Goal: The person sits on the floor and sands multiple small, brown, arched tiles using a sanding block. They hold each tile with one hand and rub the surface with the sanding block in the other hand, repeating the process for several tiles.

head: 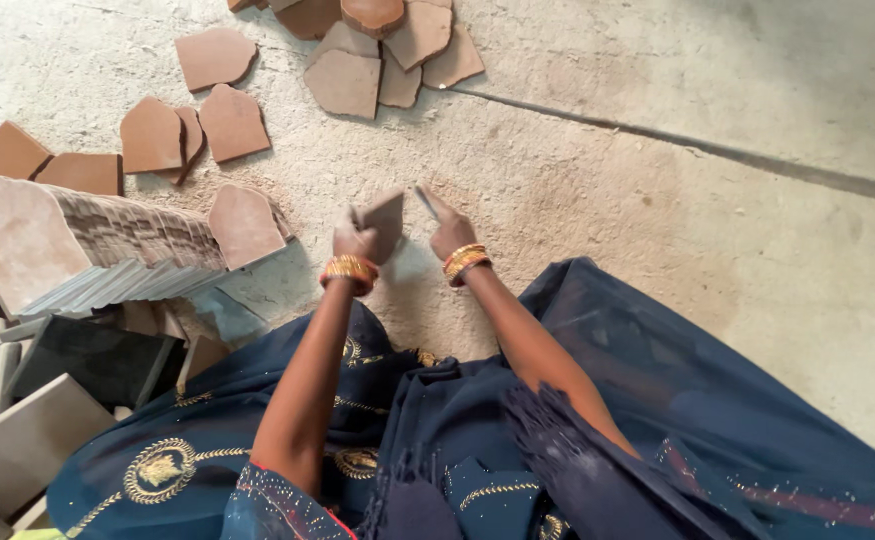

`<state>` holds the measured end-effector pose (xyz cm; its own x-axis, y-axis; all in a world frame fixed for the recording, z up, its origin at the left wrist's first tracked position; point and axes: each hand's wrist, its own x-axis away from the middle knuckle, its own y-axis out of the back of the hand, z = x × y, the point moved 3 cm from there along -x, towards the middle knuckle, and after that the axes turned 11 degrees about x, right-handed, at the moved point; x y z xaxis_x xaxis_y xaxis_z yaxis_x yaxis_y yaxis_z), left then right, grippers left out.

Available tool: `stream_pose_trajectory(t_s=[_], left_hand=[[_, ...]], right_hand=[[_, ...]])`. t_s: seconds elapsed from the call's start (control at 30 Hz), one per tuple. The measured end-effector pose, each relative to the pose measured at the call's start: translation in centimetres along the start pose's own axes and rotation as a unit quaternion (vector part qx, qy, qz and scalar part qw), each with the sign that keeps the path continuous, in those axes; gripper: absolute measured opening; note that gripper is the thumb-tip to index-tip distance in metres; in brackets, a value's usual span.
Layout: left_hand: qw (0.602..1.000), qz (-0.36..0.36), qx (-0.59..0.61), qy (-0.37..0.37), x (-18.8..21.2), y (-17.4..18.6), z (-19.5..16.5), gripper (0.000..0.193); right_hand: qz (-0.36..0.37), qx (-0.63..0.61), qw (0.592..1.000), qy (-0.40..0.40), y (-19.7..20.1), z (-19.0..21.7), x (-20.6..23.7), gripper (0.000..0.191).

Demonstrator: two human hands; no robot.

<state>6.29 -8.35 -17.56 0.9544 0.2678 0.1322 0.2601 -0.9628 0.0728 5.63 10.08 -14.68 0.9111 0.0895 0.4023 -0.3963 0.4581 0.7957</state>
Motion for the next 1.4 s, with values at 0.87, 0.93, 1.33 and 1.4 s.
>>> stream_pose_trajectory(t_s=[0.87, 0.93, 1.33, 1.4], left_hand=[[0.890, 0.080, -0.349, -0.282, 6.1, -1.7, 4.7, 0.042], [0.967, 0.149, -0.203, 0.038, 6.3, -0.9, 6.6, 0.037], [0.983, 0.118, -0.135, 0.026, 6.9, 0.1, 7.7, 0.024], [0.960, 0.105, -0.171, -0.192, 7.4, 0.2, 5.7, 0.020]], right_hand=[[-0.276, 0.252, 0.867, 0.330, -1.9, 4.4, 8.5, 0.060], [-0.270, 0.255, 0.882, 0.290, -2.3, 3.6, 7.2, 0.060], [-0.261, 0.247, 0.873, 0.329, -2.5, 2.8, 7.0, 0.060], [-0.289, 0.251, 0.874, 0.300, -1.7, 2.8, 6.0, 0.064]])
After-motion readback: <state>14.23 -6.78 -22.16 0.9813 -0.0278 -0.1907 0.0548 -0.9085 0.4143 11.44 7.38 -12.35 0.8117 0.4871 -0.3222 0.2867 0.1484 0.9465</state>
